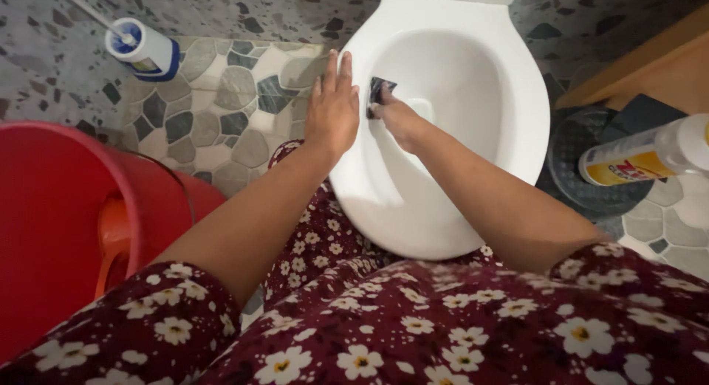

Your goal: The person scrubs the inside of a white toilet bowl using a dark sponge. They move the sponge around the rim and inner surfaces repeatedly, maintaining contact with the bowl throughout the clip.

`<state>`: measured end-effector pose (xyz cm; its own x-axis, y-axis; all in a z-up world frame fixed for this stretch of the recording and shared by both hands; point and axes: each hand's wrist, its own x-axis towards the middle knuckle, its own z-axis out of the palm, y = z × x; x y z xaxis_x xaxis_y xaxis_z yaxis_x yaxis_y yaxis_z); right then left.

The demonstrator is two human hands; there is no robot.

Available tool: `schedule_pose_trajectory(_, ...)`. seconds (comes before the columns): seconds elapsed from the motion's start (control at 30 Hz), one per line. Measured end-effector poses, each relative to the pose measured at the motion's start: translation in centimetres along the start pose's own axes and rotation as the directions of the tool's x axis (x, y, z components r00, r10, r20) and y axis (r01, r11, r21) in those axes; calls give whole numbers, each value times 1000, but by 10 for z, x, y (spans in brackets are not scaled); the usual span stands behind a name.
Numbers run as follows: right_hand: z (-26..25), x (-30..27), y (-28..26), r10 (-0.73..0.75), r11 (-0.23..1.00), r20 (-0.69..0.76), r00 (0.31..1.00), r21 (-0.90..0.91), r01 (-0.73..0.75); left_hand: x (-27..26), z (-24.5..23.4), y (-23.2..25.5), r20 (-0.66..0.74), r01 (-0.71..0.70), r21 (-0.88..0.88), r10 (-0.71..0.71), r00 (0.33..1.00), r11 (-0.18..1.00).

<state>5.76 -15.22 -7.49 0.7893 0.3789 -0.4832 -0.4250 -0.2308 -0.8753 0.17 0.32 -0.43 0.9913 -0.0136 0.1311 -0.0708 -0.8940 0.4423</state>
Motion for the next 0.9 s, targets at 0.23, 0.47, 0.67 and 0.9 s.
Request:
schedule_pose_trajectory(0.23, -24, -159, -10, 482, 576, 156, 862, -798, -178, 3, -4, 3, 32, 15, -8, -15, 999, 1000)
schedule_pose_trajectory(0.47, -97, -173, -47, 36, -387, 103, 994, -916, 109, 1, -5, 5, 44, 48, -41, -46, 998, 998)
schedule_pose_trajectory(0.67, -49, -194, -35, 232, -233, 63, 971, -965, 119, 2, -6, 6, 85, 86, -38, -83, 993, 996)
schedule_pose_trajectory(0.9, -32, -273, 11, -124, 331, 149, 981, -926, 182, 2, -11, 11, 125, 108, -45, -101, 987, 993)
